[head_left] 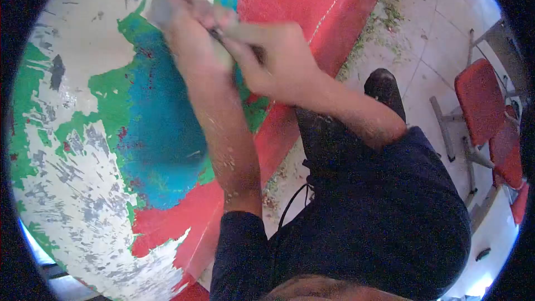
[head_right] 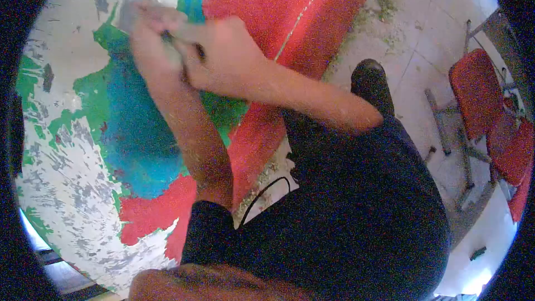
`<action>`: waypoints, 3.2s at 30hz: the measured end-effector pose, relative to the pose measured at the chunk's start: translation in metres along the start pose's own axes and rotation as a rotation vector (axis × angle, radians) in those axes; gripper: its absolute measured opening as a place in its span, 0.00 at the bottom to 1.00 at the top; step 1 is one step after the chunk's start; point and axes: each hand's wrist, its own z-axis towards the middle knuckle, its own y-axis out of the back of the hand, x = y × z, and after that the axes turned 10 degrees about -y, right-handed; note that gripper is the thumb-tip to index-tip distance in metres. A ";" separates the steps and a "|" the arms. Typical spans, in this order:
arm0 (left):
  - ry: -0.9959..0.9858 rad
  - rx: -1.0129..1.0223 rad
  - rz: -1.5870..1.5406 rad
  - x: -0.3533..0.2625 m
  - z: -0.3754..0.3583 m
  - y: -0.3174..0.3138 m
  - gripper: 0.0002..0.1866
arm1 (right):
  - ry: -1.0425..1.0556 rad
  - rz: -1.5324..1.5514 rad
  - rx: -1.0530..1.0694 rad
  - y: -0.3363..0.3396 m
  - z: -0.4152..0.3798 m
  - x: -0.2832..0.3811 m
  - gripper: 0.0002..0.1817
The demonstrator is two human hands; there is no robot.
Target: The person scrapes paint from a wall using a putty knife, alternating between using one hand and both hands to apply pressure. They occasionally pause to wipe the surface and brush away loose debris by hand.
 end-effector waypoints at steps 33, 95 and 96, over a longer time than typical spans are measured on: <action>-0.118 0.168 0.085 -0.009 0.020 0.016 0.15 | 0.118 -0.109 -0.025 -0.011 0.011 0.003 0.08; 0.186 -0.238 0.109 0.050 -0.062 0.040 0.14 | -0.162 0.011 0.108 -0.015 -0.069 -0.054 0.12; 0.208 -0.242 0.093 0.050 -0.058 0.041 0.15 | -0.182 0.003 0.129 -0.011 -0.070 -0.055 0.11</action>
